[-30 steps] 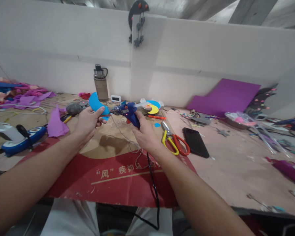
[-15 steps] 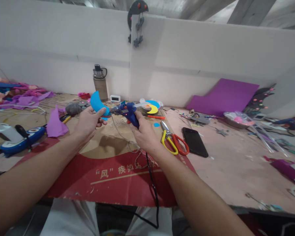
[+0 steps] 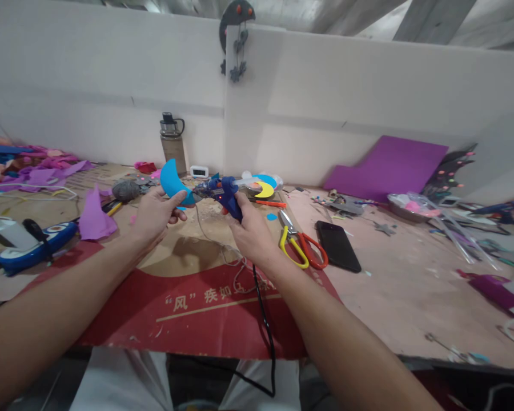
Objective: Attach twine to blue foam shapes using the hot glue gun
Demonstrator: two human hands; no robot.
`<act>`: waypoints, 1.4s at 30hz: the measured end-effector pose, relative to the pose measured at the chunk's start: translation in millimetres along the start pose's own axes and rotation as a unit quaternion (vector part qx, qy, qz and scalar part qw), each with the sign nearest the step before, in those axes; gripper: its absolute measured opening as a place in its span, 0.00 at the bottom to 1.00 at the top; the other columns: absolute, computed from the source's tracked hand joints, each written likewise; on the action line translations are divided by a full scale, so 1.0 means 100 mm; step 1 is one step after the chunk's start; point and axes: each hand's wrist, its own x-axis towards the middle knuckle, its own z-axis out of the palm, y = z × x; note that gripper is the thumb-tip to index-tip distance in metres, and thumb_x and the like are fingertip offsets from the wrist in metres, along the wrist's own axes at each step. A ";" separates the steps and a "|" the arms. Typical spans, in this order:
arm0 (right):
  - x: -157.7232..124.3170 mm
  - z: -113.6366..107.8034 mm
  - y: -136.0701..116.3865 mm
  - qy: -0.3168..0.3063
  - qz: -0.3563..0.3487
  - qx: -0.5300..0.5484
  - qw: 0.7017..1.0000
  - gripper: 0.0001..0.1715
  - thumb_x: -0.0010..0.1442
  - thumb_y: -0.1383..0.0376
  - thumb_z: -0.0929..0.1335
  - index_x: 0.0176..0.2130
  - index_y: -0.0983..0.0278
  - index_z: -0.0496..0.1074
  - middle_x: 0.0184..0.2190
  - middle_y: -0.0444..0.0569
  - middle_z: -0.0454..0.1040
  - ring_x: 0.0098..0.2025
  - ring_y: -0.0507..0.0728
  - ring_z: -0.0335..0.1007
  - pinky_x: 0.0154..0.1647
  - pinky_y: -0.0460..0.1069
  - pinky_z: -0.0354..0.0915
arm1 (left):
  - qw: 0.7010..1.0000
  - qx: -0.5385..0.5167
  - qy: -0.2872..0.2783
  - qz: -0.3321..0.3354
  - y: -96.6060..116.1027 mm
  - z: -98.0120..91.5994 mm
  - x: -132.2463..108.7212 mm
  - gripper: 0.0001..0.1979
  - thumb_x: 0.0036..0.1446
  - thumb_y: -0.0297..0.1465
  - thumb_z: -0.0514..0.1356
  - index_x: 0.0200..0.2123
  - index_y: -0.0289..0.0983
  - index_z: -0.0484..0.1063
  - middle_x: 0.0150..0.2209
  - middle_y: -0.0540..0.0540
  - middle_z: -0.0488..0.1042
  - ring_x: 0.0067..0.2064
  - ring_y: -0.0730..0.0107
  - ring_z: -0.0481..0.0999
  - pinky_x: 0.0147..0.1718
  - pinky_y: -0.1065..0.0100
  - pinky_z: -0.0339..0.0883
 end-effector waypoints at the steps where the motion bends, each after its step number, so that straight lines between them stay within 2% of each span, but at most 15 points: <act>1: 0.00 0.00 0.00 0.003 0.000 -0.001 1.000 0.24 0.58 0.64 0.63 0.55 0.61 0.65 0.45 0.53 0.74 0.47 0.62 0.71 0.48 0.56 0.66 | 1.000 0.003 -0.002 0.001 0.00 0.00 0.00 0.14 0.49 0.39 0.65 0.34 0.35 0.69 0.26 0.46 0.77 0.16 0.77 0.70 0.12 0.77 0.50; 7: 0.00 0.00 0.01 0.009 -0.005 -0.001 1.000 0.24 0.58 0.64 0.64 0.55 0.60 0.65 0.45 0.53 0.74 0.48 0.62 0.70 0.49 0.57 0.65 | 1.000 0.002 -0.003 -0.002 0.00 0.01 -0.02 0.16 0.48 0.41 0.65 0.34 0.35 0.69 0.27 0.47 0.77 0.17 0.77 0.71 0.12 0.76 0.49; 18: -0.01 -0.03 -0.13 -0.033 0.018 0.038 0.999 0.17 0.57 0.67 0.63 0.48 0.62 0.66 0.38 0.49 0.74 0.38 0.57 0.68 0.42 0.52 0.64 | 0.999 -0.028 0.027 -0.006 0.06 -0.01 0.00 0.13 0.48 0.37 0.65 0.34 0.35 0.69 0.26 0.47 0.76 0.17 0.78 0.69 0.13 0.77 0.48; 23: -0.01 -0.02 -0.13 -0.032 0.017 0.041 0.998 0.18 0.57 0.67 0.63 0.48 0.62 0.65 0.38 0.48 0.73 0.37 0.56 0.67 0.41 0.51 0.62 | 0.999 -0.033 0.035 -0.005 0.07 -0.02 0.01 0.12 0.49 0.36 0.64 0.33 0.34 0.69 0.26 0.47 0.76 0.17 0.79 0.69 0.12 0.78 0.48; 28: -0.01 -0.02 -0.12 -0.045 0.017 0.052 0.998 0.14 0.57 0.67 0.62 0.45 0.62 0.65 0.37 0.48 0.72 0.36 0.55 0.66 0.40 0.51 0.62 | 0.998 -0.047 0.044 -0.004 0.06 -0.03 0.01 0.13 0.48 0.36 0.65 0.33 0.34 0.69 0.25 0.48 0.76 0.16 0.80 0.68 0.12 0.78 0.48; 35: -0.01 -0.04 -0.15 -0.054 0.023 0.050 0.997 0.16 0.57 0.67 0.62 0.46 0.62 0.66 0.37 0.49 0.72 0.37 0.56 0.68 0.40 0.52 0.62 | 0.998 -0.050 0.047 -0.010 0.10 -0.02 0.00 0.12 0.49 0.35 0.64 0.32 0.35 0.68 0.24 0.49 0.75 0.16 0.81 0.67 0.12 0.78 0.48; 42: 0.00 -0.02 -0.11 -0.026 0.018 0.048 0.998 0.19 0.57 0.66 0.63 0.49 0.61 0.66 0.39 0.49 0.74 0.38 0.57 0.69 0.42 0.53 0.64 | 0.999 -0.027 0.026 -0.010 0.08 -0.01 -0.01 0.11 0.48 0.35 0.65 0.32 0.35 0.68 0.25 0.47 0.76 0.17 0.79 0.69 0.13 0.77 0.47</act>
